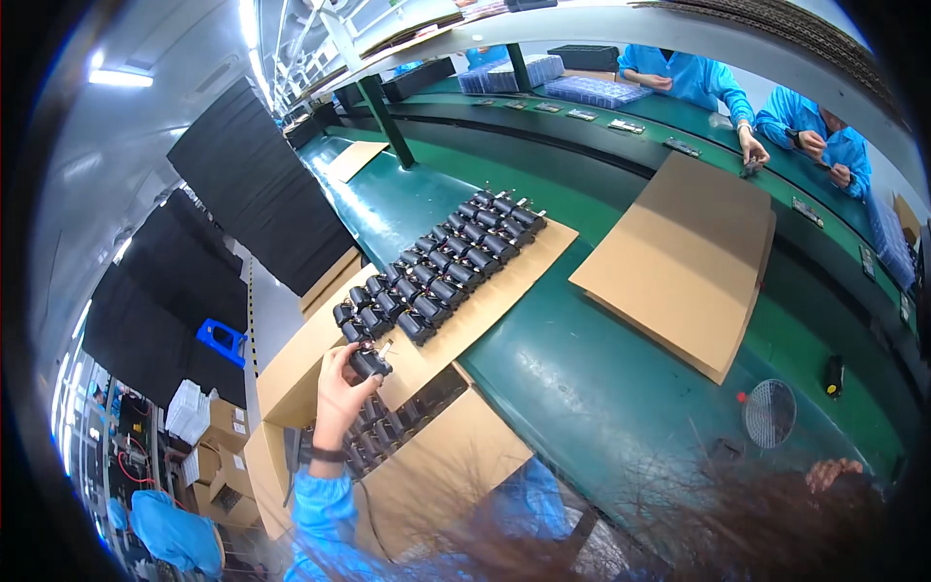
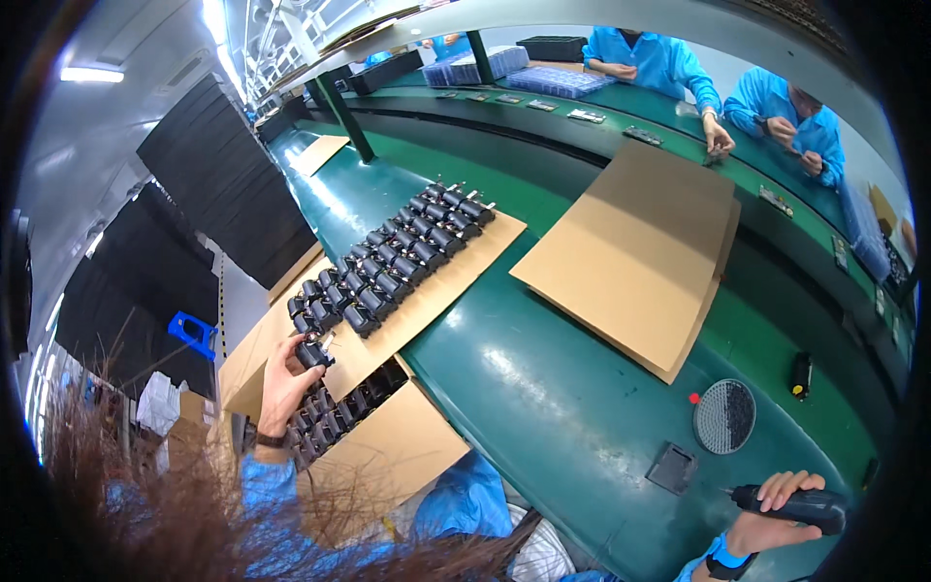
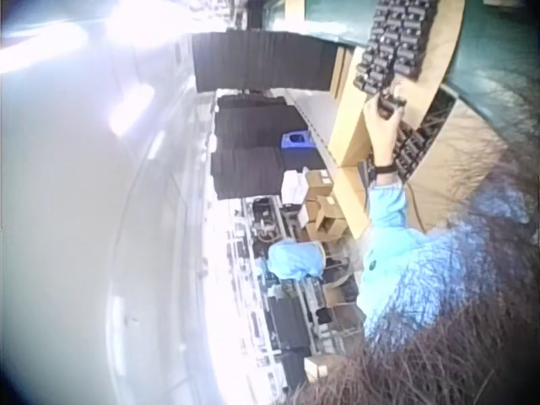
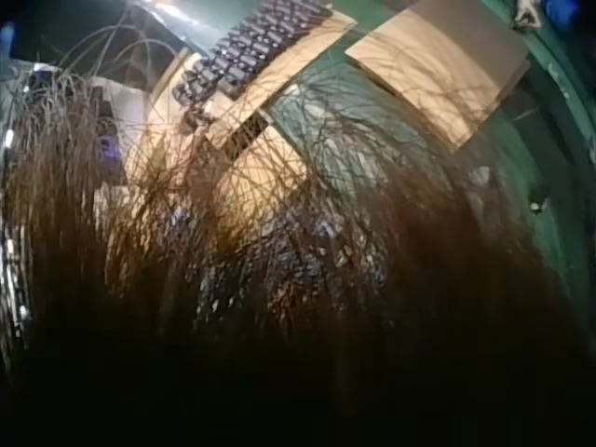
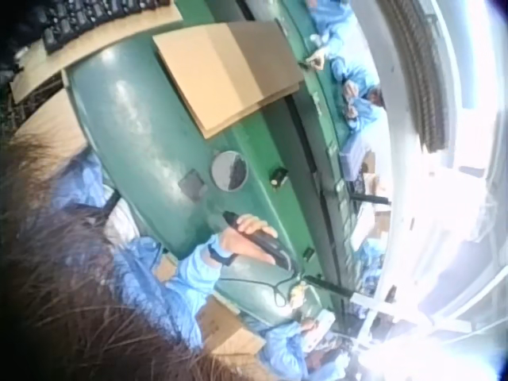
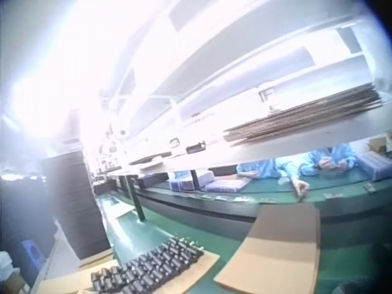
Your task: Assembling electronic components using a power screwdriver on a factory assembly line.
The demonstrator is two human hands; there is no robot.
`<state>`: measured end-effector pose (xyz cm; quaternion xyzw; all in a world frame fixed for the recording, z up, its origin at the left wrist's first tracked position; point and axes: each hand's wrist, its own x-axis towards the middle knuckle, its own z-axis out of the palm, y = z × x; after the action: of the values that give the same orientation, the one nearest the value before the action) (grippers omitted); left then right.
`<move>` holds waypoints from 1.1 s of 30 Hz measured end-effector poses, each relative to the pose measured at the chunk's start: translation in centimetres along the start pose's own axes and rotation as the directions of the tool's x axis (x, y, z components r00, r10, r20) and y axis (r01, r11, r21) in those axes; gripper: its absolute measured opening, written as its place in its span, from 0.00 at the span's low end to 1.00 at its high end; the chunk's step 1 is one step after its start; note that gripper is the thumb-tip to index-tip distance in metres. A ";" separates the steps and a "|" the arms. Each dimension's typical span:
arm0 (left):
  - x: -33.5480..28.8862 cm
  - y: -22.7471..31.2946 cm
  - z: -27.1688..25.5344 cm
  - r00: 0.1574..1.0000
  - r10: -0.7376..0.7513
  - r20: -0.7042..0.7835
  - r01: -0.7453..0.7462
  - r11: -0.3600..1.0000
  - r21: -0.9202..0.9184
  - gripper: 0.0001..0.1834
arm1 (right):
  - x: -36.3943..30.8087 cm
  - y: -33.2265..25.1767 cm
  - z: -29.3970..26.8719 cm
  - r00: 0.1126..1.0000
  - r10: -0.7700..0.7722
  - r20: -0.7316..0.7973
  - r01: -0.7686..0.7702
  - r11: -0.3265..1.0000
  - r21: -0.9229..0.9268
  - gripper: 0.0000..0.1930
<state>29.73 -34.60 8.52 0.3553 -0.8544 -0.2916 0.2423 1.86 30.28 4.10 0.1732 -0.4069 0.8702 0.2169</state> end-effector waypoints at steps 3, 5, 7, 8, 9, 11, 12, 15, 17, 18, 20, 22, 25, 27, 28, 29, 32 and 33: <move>1.3 -1.5 1.5 0.998 -0.052 -0.020 0.053 0.997 0.049 0.36 | 0.1 0.0 -0.3 0.999 -0.020 -0.034 0.019 1.000 -0.022 0.38; 2.1 -1.7 2.8 0.998 0.052 -0.028 -0.040 0.941 0.336 0.35 | 0.2 -0.1 -0.5 1.000 -0.021 -0.011 0.021 1.000 -0.020 0.38; 2.9 -1.5 3.7 0.991 0.127 -0.045 -0.102 0.927 0.362 0.34 | 0.3 -0.2 -0.6 1.000 -0.021 0.009 0.022 1.000 -0.018 0.38; 3.3 -1.4 4.0 0.978 0.199 -0.061 -0.160 0.905 0.394 0.33 | 0.3 -0.2 -0.5 1.000 -0.026 -0.002 0.026 0.999 -0.027 0.38; 3.6 -1.5 4.2 0.979 0.194 -0.056 -0.159 0.910 0.383 0.33 | 0.3 -0.2 -0.5 1.000 -0.028 -0.014 0.028 0.999 -0.033 0.38; 4.0 -2.0 4.4 0.974 0.218 -0.058 -0.176 0.894 0.412 0.33 | 0.5 -0.2 -0.5 1.000 -0.020 0.001 0.020 0.999 -0.030 0.38; 4.2 -2.2 4.4 0.968 0.244 -0.052 -0.198 0.876 0.439 0.33 | 0.4 -0.4 -0.5 1.000 -0.013 0.012 0.013 0.999 -0.032 0.38; 4.2 1.3 6.2 0.939 0.341 -0.052 -0.281 0.843 0.458 0.36 | 0.6 -1.7 -0.7 0.998 0.026 0.049 -0.023 0.998 -0.054 0.38; 4.0 4.8 8.2 0.875 0.479 -0.070 -0.401 0.797 0.451 0.38 | 0.7 -1.8 -0.9 0.988 0.140 -0.060 -0.144 0.986 -0.083 0.37; 3.4 6.4 9.4 0.866 0.498 -0.054 -0.450 0.820 0.354 0.36 | 0.4 -1.8 -0.7 0.957 0.223 -0.184 -0.235 0.971 -0.046 0.38; 1.3 12.3 12.5 0.823 0.566 0.050 -0.563 0.800 0.206 0.33 | 1.4 -1.0 -0.8 0.962 0.253 0.098 -0.210 0.923 -0.323 0.38; -0.2 17.8 15.1 0.702 0.687 0.188 -0.701 0.714 0.010 0.32 | 0.4 1.3 -1.0 0.932 0.353 -0.080 -0.358 0.871 -0.337 0.39; -2.2 26.8 21.1 0.441 0.823 0.357 -0.800 0.541 -0.259 0.32 | 0.0 1.0 0.5 0.942 0.334 -0.028 -0.312 0.842 -0.439 0.40; -3.8 32.2 26.8 0.278 0.891 0.359 -0.792 0.424 -0.439 0.32 | -0.2 0.4 0.4 0.949 0.311 -0.061 -0.302 0.827 -0.474 0.41; -4.6 34.7 29.5 0.206 0.913 0.353 -0.749 0.379 -0.543 0.32 | -0.2 0.3 0.4 0.957 0.279 -0.075 -0.279 0.823 -0.495 0.42; -5.2 36.7 32.7 0.157 0.943 0.294 -0.736 0.310 -0.602 0.31 | 0.0 0.2 0.4 0.955 0.286 -0.080 -0.288 0.827 -0.483 0.43; -6.3 42.1 41.4 0.053 0.955 0.290 -0.732 0.235 -0.639 0.33 | 0.3 0.6 -0.3 0.951 0.299 -0.086 -0.305 0.847 -0.435 0.42; -6.8 43.9 44.4 0.025 0.968 0.250 -0.764 0.180 -0.619 0.36 | 0.3 0.3 -0.4 0.948 0.304 -0.095 -0.315 0.848 -0.426 0.42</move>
<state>-14.00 10.33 4.87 -0.4139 -0.8481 -0.3029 0.1330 1.41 30.49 3.82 0.0424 -0.6109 0.7826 0.1120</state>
